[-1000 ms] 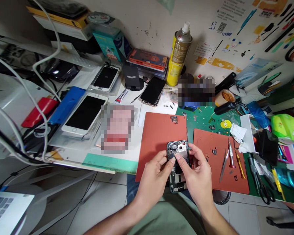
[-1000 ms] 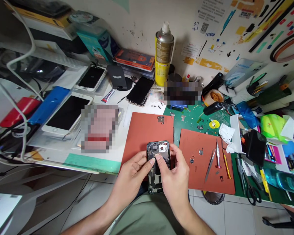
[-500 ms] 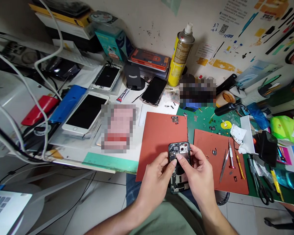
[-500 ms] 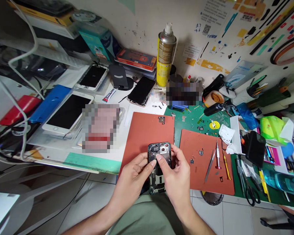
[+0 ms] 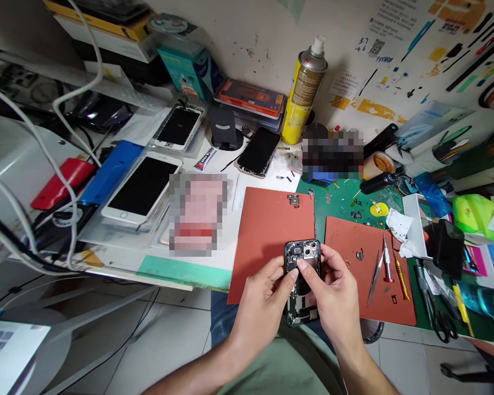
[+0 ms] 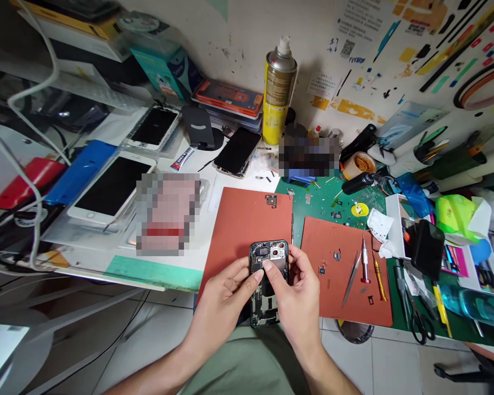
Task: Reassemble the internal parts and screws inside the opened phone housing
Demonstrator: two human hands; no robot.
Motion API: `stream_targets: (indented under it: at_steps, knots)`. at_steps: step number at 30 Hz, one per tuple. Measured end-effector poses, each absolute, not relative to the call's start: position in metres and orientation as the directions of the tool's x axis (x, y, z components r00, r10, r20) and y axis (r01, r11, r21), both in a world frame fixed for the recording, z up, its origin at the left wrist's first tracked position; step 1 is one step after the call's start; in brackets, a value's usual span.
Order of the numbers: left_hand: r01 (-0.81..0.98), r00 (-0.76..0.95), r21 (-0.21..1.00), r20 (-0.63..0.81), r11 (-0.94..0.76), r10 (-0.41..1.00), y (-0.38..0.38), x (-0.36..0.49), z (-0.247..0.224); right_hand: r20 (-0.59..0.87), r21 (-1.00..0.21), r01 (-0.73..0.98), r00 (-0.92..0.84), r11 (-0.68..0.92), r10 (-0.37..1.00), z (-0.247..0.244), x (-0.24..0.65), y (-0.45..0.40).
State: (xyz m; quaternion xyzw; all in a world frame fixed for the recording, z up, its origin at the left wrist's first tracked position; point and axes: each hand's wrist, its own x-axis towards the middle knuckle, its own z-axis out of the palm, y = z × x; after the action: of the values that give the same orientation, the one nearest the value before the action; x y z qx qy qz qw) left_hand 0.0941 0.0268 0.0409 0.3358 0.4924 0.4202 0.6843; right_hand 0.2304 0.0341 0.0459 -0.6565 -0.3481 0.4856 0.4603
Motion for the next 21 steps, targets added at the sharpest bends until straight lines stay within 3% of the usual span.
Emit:
stream_targets:
  at_steps: [21]
  knots:
    - [-0.307,0.206,0.841,-0.398,0.446,0.894,0.0322,0.0902,0.0394,-0.336,-0.935,0.007,0.307,-0.355,0.890,0.0461,0.2307,0.0282]
